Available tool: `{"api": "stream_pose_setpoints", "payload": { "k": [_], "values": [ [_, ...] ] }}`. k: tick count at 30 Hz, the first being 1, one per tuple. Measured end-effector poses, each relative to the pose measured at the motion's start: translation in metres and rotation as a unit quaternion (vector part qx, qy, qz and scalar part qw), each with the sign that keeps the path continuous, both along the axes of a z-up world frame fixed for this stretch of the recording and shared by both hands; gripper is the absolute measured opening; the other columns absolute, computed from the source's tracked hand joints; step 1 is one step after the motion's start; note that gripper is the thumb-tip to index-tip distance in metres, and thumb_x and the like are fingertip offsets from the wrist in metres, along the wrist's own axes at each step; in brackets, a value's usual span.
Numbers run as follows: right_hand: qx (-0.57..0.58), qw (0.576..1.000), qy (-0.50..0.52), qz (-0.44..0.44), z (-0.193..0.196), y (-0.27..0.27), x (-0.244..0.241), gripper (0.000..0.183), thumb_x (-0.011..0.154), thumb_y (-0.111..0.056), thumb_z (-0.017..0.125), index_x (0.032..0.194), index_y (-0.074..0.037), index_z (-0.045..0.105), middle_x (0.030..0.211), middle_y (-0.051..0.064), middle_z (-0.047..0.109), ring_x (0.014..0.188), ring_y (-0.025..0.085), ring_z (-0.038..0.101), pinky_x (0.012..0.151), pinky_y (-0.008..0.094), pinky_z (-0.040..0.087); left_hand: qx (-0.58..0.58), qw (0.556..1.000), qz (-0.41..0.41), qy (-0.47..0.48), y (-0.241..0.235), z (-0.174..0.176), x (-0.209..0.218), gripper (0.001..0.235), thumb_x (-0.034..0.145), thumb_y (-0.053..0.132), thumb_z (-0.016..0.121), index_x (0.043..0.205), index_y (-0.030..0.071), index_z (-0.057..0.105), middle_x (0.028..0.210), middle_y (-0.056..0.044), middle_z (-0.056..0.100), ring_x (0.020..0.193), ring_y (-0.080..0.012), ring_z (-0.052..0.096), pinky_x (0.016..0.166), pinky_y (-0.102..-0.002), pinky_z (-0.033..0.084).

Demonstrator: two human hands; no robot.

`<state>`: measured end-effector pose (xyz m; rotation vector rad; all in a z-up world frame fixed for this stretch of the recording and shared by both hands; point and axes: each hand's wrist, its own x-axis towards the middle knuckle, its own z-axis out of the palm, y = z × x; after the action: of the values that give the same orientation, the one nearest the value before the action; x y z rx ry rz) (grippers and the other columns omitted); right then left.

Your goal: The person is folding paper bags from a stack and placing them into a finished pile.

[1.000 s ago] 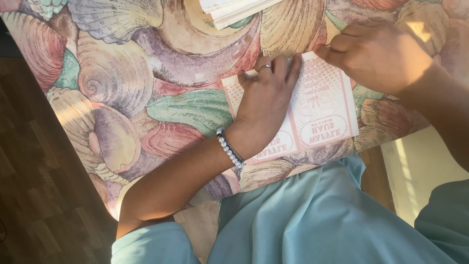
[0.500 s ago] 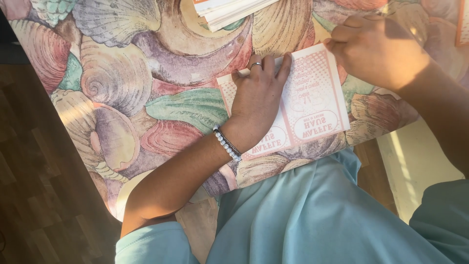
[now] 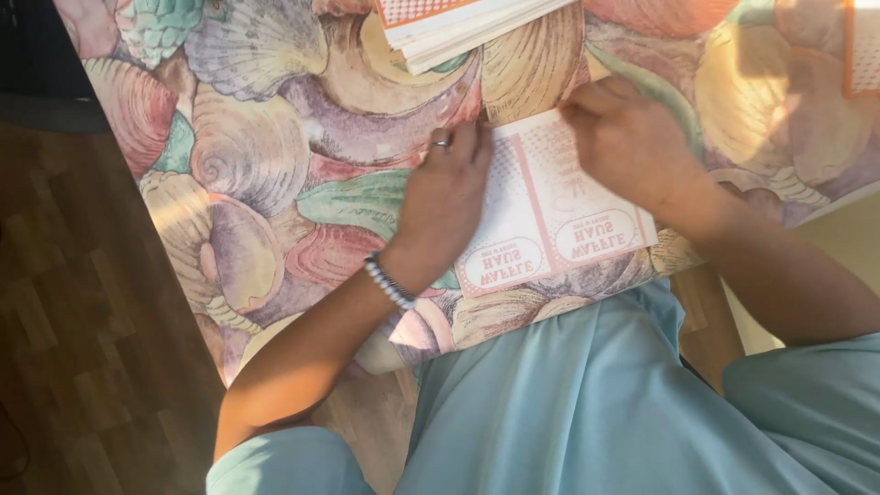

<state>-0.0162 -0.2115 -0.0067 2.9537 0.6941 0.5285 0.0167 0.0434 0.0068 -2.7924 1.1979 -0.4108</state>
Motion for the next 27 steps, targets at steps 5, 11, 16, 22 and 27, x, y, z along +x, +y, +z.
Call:
{"api": "stream_pose_setpoints", "payload": {
  "k": [5,11,16,22,27],
  "values": [
    [-0.066,0.994,-0.07,-0.056,-0.011,-0.032,-0.011,0.023,0.093,-0.006,0.067,0.108,-0.016,0.082,0.108,-0.006,0.07,0.096,0.017,0.067,0.067,0.028,0.055,-0.012,0.999,-0.04,0.014,0.028,-0.003,0.003,0.054,0.084,-0.004,0.06,0.137,0.005,0.057,0.122,-0.009,0.054,0.102,-0.0196,0.059,0.055,-0.023,0.055],
    [0.037,0.997,0.065,-0.022,0.01,0.03,0.002,0.033,0.087,0.013,0.047,0.085,-0.006,0.073,0.09,0.004,0.074,0.08,0.019,0.071,0.046,0.024,0.058,0.015,0.998,-0.015,-0.059,0.021,-0.002,0.001,0.043,0.089,0.003,0.058,0.131,0.008,0.055,0.111,-0.006,0.052,0.094,-0.016,0.059,0.054,-0.02,0.053],
    [0.069,0.995,-0.019,0.072,-0.027,0.076,0.017,0.023,0.1,-0.007,0.05,0.1,0.0,0.073,0.097,0.007,0.062,0.098,0.026,0.065,0.079,0.034,0.054,-0.014,0.999,-0.041,-0.01,0.022,-0.008,0.004,0.036,0.094,0.003,0.054,0.128,0.005,0.064,0.107,-0.012,0.056,0.097,-0.0233,0.064,0.061,-0.028,0.066],
    [0.001,0.999,0.027,-0.045,0.015,0.016,-0.003,0.028,0.083,0.012,0.053,0.091,-0.004,0.075,0.089,0.002,0.071,0.078,0.02,0.066,0.049,0.029,0.056,-0.019,0.999,-0.042,-0.016,0.025,-0.01,0.007,0.047,0.084,0.0,0.058,0.13,0.006,0.061,0.113,-0.006,0.055,0.088,-0.0178,0.058,0.052,-0.025,0.053],
    [0.001,0.998,0.003,-0.067,-0.005,-0.02,-0.004,0.024,0.092,-0.001,0.061,0.102,-0.009,0.081,0.097,-0.002,0.071,0.086,0.022,0.066,0.074,0.034,0.058,-0.052,0.995,-0.038,0.072,-0.002,0.009,0.02,0.024,0.091,0.015,0.066,0.112,0.004,0.069,0.113,-0.013,0.061,0.091,-0.027,0.062,0.064,-0.034,0.057]
  ]
}}
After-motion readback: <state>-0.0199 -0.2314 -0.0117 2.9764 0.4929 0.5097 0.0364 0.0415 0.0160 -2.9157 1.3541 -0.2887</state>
